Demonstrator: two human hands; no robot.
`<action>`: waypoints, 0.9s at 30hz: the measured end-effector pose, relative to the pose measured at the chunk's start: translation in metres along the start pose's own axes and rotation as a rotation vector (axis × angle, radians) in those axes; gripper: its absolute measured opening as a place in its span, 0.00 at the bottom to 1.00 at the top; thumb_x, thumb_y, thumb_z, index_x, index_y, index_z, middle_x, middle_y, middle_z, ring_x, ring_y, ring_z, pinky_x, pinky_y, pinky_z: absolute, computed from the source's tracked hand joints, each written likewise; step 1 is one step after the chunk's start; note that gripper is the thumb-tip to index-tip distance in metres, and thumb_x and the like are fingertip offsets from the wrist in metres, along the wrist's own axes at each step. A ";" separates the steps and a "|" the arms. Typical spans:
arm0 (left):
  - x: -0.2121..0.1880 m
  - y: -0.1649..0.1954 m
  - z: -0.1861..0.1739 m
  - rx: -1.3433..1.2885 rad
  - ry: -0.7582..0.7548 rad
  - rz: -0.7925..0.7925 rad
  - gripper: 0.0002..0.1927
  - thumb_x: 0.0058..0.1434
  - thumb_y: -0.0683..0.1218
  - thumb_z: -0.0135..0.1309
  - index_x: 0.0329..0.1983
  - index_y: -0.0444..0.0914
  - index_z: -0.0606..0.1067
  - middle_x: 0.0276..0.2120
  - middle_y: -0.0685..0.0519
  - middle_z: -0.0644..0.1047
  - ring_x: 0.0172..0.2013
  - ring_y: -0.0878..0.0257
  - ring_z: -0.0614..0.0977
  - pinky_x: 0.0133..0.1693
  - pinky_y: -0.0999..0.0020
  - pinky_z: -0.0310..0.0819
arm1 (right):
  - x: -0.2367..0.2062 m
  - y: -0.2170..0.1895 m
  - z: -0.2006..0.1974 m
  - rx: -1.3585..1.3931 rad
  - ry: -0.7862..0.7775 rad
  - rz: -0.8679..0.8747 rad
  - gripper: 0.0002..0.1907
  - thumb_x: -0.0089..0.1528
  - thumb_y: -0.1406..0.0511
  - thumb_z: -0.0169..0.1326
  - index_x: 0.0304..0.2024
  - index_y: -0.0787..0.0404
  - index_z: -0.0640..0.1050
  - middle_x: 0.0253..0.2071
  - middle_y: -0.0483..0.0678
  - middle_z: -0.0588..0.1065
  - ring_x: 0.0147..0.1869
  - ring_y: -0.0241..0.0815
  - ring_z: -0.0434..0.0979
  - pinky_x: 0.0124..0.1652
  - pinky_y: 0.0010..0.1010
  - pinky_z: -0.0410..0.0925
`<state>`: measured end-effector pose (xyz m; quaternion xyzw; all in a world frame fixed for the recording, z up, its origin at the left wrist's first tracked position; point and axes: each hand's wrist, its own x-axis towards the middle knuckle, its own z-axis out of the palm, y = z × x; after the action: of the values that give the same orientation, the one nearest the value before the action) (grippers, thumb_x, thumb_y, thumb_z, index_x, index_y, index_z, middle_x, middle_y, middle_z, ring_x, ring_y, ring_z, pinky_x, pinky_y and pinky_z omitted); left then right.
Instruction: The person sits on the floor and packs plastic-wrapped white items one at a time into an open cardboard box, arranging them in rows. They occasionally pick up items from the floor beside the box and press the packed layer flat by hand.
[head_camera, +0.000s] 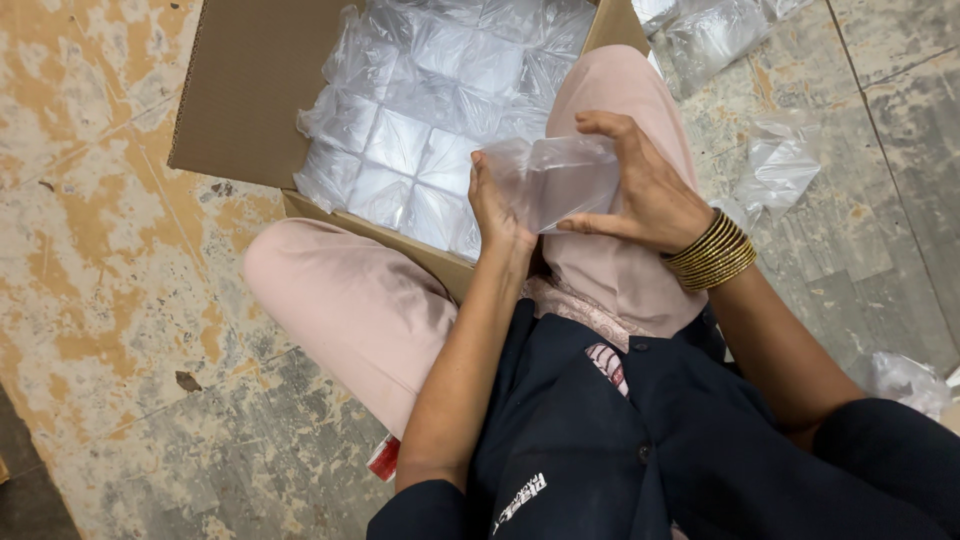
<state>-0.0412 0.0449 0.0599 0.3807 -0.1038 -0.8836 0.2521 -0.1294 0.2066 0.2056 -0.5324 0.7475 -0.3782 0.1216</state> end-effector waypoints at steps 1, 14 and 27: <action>0.002 0.000 -0.003 0.012 -0.005 -0.014 0.18 0.74 0.56 0.41 0.58 0.40 0.68 0.46 0.50 0.74 0.45 0.55 0.79 0.46 0.55 0.81 | 0.001 -0.002 -0.001 -0.038 -0.015 -0.017 0.57 0.50 0.53 0.74 0.71 0.60 0.53 0.68 0.61 0.63 0.72 0.62 0.66 0.68 0.45 0.64; -0.031 0.035 0.027 -0.104 -0.441 -0.324 0.39 0.62 0.65 0.54 0.63 0.32 0.66 0.54 0.42 0.76 0.52 0.50 0.80 0.52 0.51 0.82 | -0.007 0.008 0.012 0.003 0.127 0.129 0.55 0.47 0.55 0.74 0.69 0.66 0.60 0.63 0.61 0.68 0.66 0.57 0.72 0.61 0.41 0.71; -0.055 0.037 0.043 0.464 -0.568 -0.204 0.37 0.58 0.49 0.66 0.68 0.33 0.65 0.56 0.45 0.75 0.55 0.54 0.80 0.49 0.58 0.82 | 0.000 -0.002 0.003 0.261 0.028 0.289 0.54 0.53 0.55 0.71 0.75 0.60 0.58 0.68 0.58 0.61 0.70 0.58 0.70 0.61 0.46 0.73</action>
<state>-0.0266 0.0418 0.1374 0.1761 -0.3283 -0.9275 0.0311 -0.1264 0.2049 0.2045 -0.3939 0.7624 -0.4579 0.2324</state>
